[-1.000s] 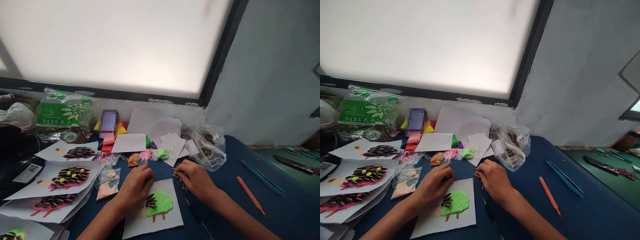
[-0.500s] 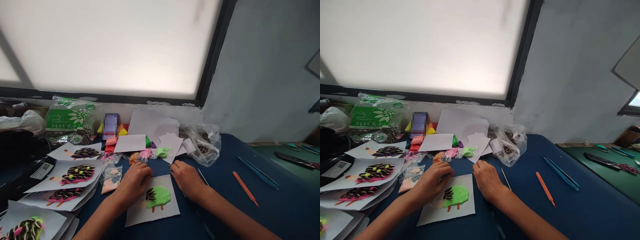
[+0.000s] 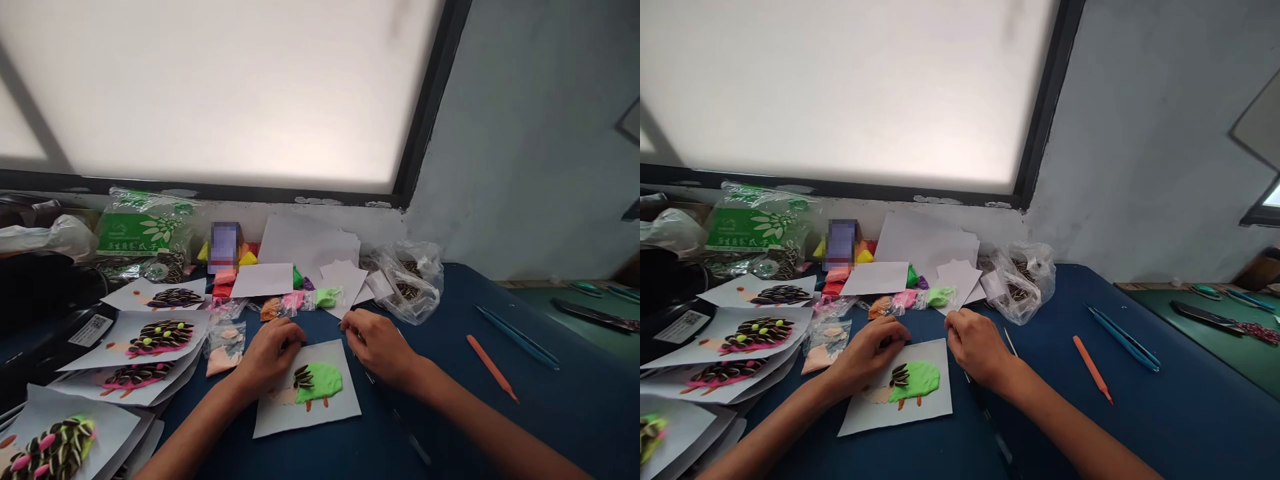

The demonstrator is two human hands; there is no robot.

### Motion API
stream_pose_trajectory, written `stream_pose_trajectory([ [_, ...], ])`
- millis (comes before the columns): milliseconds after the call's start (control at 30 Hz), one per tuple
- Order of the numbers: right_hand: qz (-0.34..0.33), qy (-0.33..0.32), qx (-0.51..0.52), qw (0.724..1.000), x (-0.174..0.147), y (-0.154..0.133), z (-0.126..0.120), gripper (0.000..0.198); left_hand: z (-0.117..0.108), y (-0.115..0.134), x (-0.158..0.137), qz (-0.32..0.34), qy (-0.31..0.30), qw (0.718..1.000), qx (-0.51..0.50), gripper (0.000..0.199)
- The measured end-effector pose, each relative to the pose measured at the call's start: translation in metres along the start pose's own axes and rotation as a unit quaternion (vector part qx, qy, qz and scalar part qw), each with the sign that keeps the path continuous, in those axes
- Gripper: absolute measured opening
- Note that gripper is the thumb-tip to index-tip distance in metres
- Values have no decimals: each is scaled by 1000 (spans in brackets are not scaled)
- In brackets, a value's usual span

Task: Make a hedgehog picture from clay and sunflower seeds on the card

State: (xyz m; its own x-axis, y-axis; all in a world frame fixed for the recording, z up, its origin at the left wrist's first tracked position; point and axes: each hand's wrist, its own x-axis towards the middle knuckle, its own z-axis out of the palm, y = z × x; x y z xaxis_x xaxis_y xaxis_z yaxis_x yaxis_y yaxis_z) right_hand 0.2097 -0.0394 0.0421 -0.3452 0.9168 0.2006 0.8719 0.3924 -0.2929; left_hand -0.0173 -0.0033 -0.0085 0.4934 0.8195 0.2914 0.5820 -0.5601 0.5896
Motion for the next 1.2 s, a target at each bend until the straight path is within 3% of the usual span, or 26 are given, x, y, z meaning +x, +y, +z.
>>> stream_pose_trajectory([
  [267,-32,4,186,982,-4,-14,-13,11,0,1,1,3,3,1000,5,18],
  [433,-78,42,137,987,-9,-23,-12,9,2,-1,1,32,9,999,41,19],
  [700,-156,37,139,977,-23,-44,2,22,9,-7,2,56,34,997,42,18],
  [967,-74,37,170,982,-22,-40,9,11,9,-6,3,51,30,997,49,18],
  [1200,-118,42,109,986,-24,-40,6,10,9,-6,3,53,31,996,60,20],
])
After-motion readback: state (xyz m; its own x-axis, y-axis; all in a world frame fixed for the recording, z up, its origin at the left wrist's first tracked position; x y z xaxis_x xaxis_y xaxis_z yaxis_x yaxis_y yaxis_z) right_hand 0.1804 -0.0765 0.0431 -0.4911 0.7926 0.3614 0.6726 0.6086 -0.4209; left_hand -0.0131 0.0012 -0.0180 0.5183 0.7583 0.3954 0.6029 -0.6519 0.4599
